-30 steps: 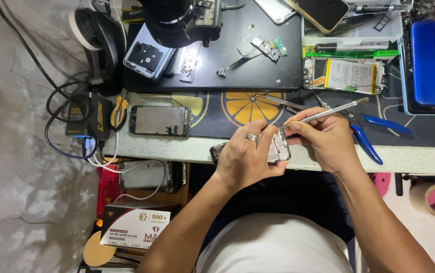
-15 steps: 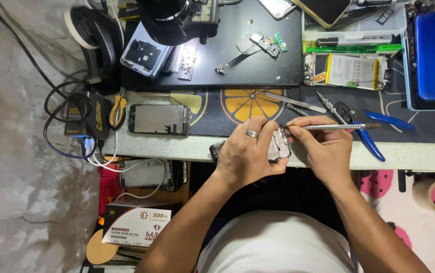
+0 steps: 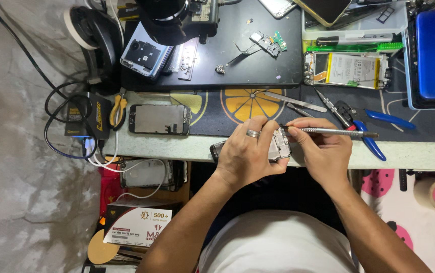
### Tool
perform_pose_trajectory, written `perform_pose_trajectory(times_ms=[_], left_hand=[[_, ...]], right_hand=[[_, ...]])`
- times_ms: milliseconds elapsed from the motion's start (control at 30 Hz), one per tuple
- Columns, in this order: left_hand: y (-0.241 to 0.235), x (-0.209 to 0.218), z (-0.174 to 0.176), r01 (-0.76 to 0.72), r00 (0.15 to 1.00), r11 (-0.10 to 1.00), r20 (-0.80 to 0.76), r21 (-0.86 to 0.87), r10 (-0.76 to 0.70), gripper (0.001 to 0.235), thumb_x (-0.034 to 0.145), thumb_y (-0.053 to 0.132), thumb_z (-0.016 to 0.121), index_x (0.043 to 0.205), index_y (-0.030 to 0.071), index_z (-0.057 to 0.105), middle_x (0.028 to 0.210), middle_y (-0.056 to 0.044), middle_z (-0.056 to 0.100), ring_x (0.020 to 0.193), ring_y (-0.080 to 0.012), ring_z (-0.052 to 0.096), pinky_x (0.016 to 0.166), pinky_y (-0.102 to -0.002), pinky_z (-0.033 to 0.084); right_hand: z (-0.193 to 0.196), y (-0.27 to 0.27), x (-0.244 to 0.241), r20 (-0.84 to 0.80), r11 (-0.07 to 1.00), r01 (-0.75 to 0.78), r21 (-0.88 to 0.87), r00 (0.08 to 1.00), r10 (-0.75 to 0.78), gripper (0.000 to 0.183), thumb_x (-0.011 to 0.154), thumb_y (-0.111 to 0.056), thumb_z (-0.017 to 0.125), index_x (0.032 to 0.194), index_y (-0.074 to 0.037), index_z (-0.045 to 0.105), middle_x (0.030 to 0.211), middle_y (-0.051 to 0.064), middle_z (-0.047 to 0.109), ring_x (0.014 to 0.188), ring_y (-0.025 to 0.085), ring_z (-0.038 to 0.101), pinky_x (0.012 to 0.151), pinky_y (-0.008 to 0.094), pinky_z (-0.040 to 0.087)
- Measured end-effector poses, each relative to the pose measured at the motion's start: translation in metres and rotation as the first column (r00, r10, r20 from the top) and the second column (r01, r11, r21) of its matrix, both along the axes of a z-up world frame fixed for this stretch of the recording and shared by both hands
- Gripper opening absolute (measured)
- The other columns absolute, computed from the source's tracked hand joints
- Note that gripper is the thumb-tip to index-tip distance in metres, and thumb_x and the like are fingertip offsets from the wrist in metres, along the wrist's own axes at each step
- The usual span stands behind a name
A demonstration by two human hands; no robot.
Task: The person disassembles a smartphone on a workbench, using a screwdriver and tweezers to remove screws and internal components. The person detaches the battery and other parts, then reassembles the device by placing components back and securing them with screws.
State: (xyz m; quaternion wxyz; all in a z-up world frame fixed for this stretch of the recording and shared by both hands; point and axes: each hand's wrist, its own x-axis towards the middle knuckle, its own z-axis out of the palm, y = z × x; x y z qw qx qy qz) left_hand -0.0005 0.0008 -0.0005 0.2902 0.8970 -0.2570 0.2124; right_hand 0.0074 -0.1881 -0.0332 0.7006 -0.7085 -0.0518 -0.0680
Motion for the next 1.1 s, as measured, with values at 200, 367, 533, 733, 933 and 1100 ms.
perform_pose_trajectory(times_ms=[200, 367, 533, 733, 933, 1100], left_hand=[[-0.001, 0.000, -0.001, -0.017, 1.000, 1.000, 0.005, 0.016, 0.016, 0.067, 0.072, 0.036, 0.083, 0.123, 0.001, 0.056, 0.115, -0.017, 0.059, 0.106, -0.0351, 0.063, 0.095, -0.044, 0.053], [0.000, 0.001, -0.001, 0.002, 1.000, 1.000, -0.002, 0.003, -0.002, 0.070, 0.071, 0.036, 0.083, 0.123, 0.001, 0.055, 0.116, -0.019, 0.058, 0.107, -0.0361, 0.062, 0.096, -0.044, 0.053], [0.000, 0.002, -0.002, 0.010, 0.999, 1.000, -0.032, -0.005, -0.010, 0.069, 0.069, 0.034, 0.083, 0.123, 0.002, 0.055, 0.117, -0.019, 0.058, 0.108, -0.0368, 0.062, 0.096, -0.044, 0.053], [0.000, -0.001, -0.005, 0.014, 1.000, 0.998, -0.003, -0.054, -0.014, 0.068, 0.072, 0.034, 0.085, 0.124, 0.003, 0.055, 0.121, -0.019, 0.057, 0.110, -0.0379, 0.062, 0.098, -0.045, 0.052], [0.000, 0.001, -0.010, 0.034, 0.999, 0.998, 0.010, -0.054, -0.034, 0.065, 0.071, 0.032, 0.083, 0.121, 0.002, 0.054, 0.119, -0.020, 0.057, 0.109, -0.0380, 0.062, 0.098, -0.046, 0.052], [-0.001, 0.001, -0.012, -0.003, 0.996, 0.999, 0.092, -0.032, 0.006, 0.062, 0.076, 0.032, 0.084, 0.121, 0.002, 0.053, 0.119, -0.019, 0.057, 0.109, -0.0368, 0.062, 0.098, -0.045, 0.053]], right_hand=[[-0.003, 0.002, 0.000, -0.003, 1.000, 0.001, 0.029, 1.000, -0.001, 0.011, 0.098, 0.002, 0.072, 0.108, 0.003, 0.069, 0.108, 0.010, 0.074, 0.093, 0.011, 0.070, 0.086, 0.026, 0.061], [0.006, 0.005, -0.003, 0.130, 0.992, 0.000, -0.126, 0.991, 0.016, 0.012, 0.098, 0.003, 0.073, 0.110, 0.003, 0.069, 0.109, 0.011, 0.074, 0.095, 0.014, 0.070, 0.086, 0.028, 0.059], [0.026, 0.011, -0.004, 0.499, 0.804, 0.183, -0.566, 0.852, 0.158, 0.017, 0.091, 0.004, 0.077, 0.105, 0.002, 0.066, 0.103, 0.014, 0.073, 0.093, 0.028, 0.074, 0.083, 0.034, 0.059], [0.040, 0.020, -0.008, 0.522, 0.784, 0.215, -0.583, 0.838, 0.159, 0.016, 0.091, 0.007, 0.075, 0.104, 0.000, 0.067, 0.102, 0.015, 0.071, 0.093, 0.032, 0.072, 0.081, 0.037, 0.058], [0.025, 0.016, -0.005, 0.284, 0.882, 0.124, -0.456, 0.959, 0.012, 0.007, 0.096, 0.004, 0.073, 0.102, 0.002, 0.072, 0.098, 0.011, 0.075, 0.084, 0.017, 0.074, 0.075, 0.028, 0.058], [0.008, 0.003, 0.014, -0.128, 0.999, -0.004, -0.050, 0.992, -0.002, 0.009, 0.096, -0.001, 0.074, 0.104, 0.002, 0.072, 0.094, 0.006, 0.074, 0.081, 0.010, 0.069, 0.074, 0.025, 0.059]])
